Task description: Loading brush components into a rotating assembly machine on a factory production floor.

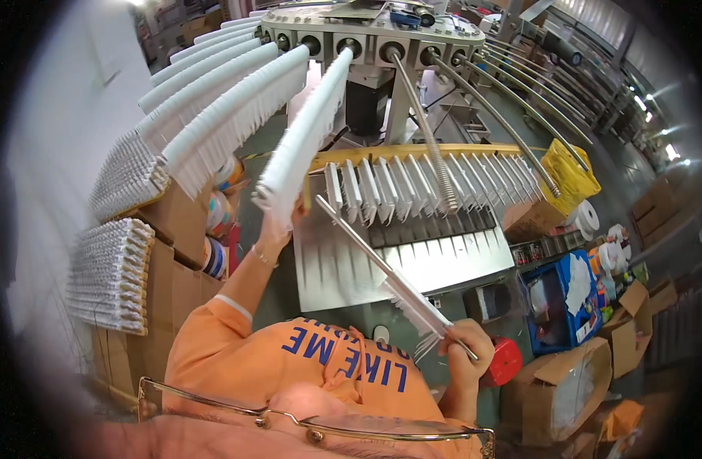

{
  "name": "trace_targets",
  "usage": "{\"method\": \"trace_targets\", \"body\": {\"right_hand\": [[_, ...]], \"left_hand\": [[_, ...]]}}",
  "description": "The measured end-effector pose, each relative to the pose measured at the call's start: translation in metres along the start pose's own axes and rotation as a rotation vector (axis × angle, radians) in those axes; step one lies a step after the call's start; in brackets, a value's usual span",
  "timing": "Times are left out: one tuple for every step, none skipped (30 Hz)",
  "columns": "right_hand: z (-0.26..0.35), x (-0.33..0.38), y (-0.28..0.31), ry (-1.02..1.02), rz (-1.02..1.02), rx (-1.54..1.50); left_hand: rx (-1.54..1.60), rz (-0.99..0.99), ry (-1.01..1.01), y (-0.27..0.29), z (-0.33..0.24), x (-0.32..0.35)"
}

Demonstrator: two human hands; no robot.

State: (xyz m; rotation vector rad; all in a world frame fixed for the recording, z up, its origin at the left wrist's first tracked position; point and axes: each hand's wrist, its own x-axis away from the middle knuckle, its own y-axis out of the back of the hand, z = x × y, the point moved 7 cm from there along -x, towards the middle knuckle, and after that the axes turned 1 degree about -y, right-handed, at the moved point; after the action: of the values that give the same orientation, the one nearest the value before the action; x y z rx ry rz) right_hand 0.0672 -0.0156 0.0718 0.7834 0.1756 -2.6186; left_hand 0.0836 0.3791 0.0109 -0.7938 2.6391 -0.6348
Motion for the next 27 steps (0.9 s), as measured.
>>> {"method": "trace_targets", "body": {"right_hand": [[0.010, 0.006, -0.011, 0.007, -0.014, 0.015], [0.017, 0.013, -0.020, -0.011, -0.063, 0.085], [0.022, 0.019, -0.028, -0.029, -0.110, 0.155], [0.028, 0.025, -0.035, -0.026, -0.124, 0.174], [0.035, 0.031, -0.041, 0.008, -0.142, 0.267], [0.043, 0.035, -0.047, 0.042, -0.157, 0.359], [0.049, 0.039, -0.052, 0.031, -0.175, 0.368], [0.055, 0.040, -0.057, 0.034, -0.181, 0.378], [0.064, 0.039, -0.065, 0.096, -0.118, 0.470], [0.071, 0.039, -0.072, 0.154, -0.061, 0.570], [0.076, 0.041, -0.074, 0.152, -0.070, 0.584], [0.081, 0.042, -0.077, 0.159, -0.059, 0.637], [0.085, 0.043, -0.081, 0.167, -0.047, 0.686], [0.092, 0.041, -0.084, 0.166, -0.054, 0.696], [0.097, 0.037, -0.090, 0.156, -0.029, 0.738], [0.103, 0.033, -0.098, 0.144, -0.002, 0.777], [0.106, 0.028, -0.104, 0.143, -0.004, 0.778], [0.110, 0.021, -0.116, 0.202, 0.014, 0.828], [0.114, 0.013, -0.128, 0.262, 0.035, 0.882], [0.110, 0.007, -0.134, 0.257, 0.026, 0.886], [0.101, 0.001, -0.139, 0.219, 0.012, 0.842], [0.093, -0.005, -0.145, 0.184, 0.003, 0.799], [0.084, -0.010, -0.151, 0.186, -0.001, 0.800], [0.071, -0.015, -0.154, 0.125, -0.018, 0.721], [0.060, -0.018, -0.153, 0.064, -0.039, 0.648], [0.055, -0.016, -0.153, 0.065, -0.048, 0.653], [0.044, -0.013, -0.148, -0.047, -0.073, 0.468]], "left_hand": [[-0.154, -0.102, 0.108, 0.010, 0.011, -0.015], [-0.036, -0.050, 0.123, 0.013, 0.019, -0.029], [0.083, 0.000, 0.138, 0.015, 0.028, -0.042], [0.072, -0.065, -0.130, 0.003, 0.017, -0.050], [0.008, -0.078, -0.139, 0.001, 0.018, -0.045], [-0.057, -0.093, -0.151, 0.001, 0.017, -0.038], [0.017, -0.059, -0.091, 0.002, 0.022, -0.038], [0.025, -0.051, -0.088, 0.012, 0.027, -0.041], [-0.329, -0.039, -0.274, 0.022, 0.021, -0.046], [-0.680, -0.017, -0.456, 0.016, 0.011, -0.044], [-0.668, -0.005, -0.452, 0.018, 0.012, -0.044], [-0.746, 0.000, -0.428, 0.021, 0.014, -0.044], [-0.825, 0.003, -0.405, 0.019, 0.013, -0.043], [-0.818, 0.012, -0.405, 0.013, 0.013, -0.043], [-0.568, 0.121, -0.294, 0.002, 0.022, -0.045], [-0.321, 0.222, -0.181, -0.008, 0.029, -0.044], [-0.322, 0.224, -0.180, -0.009, 0.032, -0.044], [-0.217, 0.270, -0.141, -0.011, 0.038, -0.044], [-0.108, 0.315, -0.103, -0.015, 0.042, -0.044], [-0.108, 0.324, -0.099, -0.022, 0.039, -0.042], [-0.039, 0.294, -0.037, -0.026, 0.038, -0.040], [0.032, 0.259, 0.022, -0.026, 0.037, -0.038], [0.032, 0.263, 0.021, -0.026, 0.036, -0.037], [0.066, 0.279, 0.002, -0.026, 0.034, -0.034], [0.104, 0.300, -0.014, -0.029, 0.031, -0.032], [0.107, 0.309, -0.012, -0.033, 0.030, -0.028], [0.099, 0.284, -0.021, -0.036, 0.030, -0.024]]}}
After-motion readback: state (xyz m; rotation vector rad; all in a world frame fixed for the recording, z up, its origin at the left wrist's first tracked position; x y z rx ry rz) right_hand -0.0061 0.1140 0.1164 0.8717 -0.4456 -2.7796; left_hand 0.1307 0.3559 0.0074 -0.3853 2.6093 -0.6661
